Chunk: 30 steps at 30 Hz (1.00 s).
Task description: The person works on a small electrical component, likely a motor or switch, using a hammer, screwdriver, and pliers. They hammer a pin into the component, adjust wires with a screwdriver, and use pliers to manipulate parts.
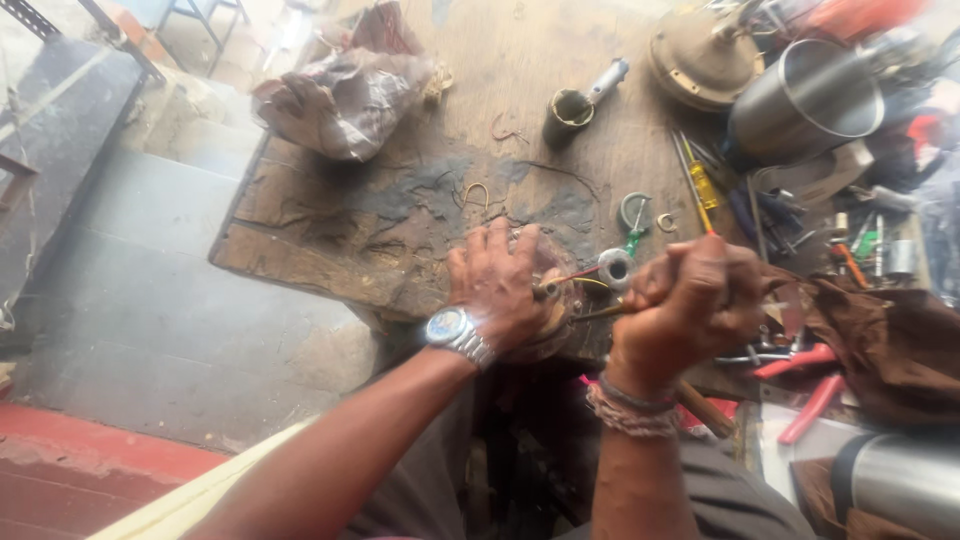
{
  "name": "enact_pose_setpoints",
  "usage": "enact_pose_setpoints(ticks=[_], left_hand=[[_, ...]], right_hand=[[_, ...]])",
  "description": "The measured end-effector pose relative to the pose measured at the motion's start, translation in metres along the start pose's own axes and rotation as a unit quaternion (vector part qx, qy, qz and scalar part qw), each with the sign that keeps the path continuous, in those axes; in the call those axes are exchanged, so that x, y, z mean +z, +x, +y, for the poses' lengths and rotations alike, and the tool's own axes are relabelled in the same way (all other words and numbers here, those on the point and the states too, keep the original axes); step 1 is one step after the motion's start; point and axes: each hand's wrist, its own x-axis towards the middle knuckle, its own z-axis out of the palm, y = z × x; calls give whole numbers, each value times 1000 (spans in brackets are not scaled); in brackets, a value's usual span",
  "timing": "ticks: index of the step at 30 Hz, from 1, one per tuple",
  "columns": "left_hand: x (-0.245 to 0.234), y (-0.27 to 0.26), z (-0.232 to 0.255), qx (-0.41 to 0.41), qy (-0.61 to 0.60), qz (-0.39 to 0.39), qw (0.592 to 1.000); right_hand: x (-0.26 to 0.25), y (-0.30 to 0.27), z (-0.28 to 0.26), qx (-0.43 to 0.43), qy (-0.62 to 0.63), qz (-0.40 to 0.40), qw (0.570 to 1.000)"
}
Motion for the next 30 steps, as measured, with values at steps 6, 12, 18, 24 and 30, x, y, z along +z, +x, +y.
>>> enact_pose_setpoints(ticks=[6,12,18,24,30], left_hand=[[0,1,-9,-45,-14,-130,990],[-10,55,-26,261,-21,-244,934],[-4,19,-1,-102,0,-224,969],[1,41,-32,182,-77,-212,957],[13,31,-22,85,-4,-199,976]], right_hand=[[-26,27,-9,135,72,-114,982],[-75,39,-25,33,89,-161,982],[-82,37,-18,4,112,-144,983],[-73,32,-18,15,106,-187,976],[-72,28,-18,33,144,-224,963]])
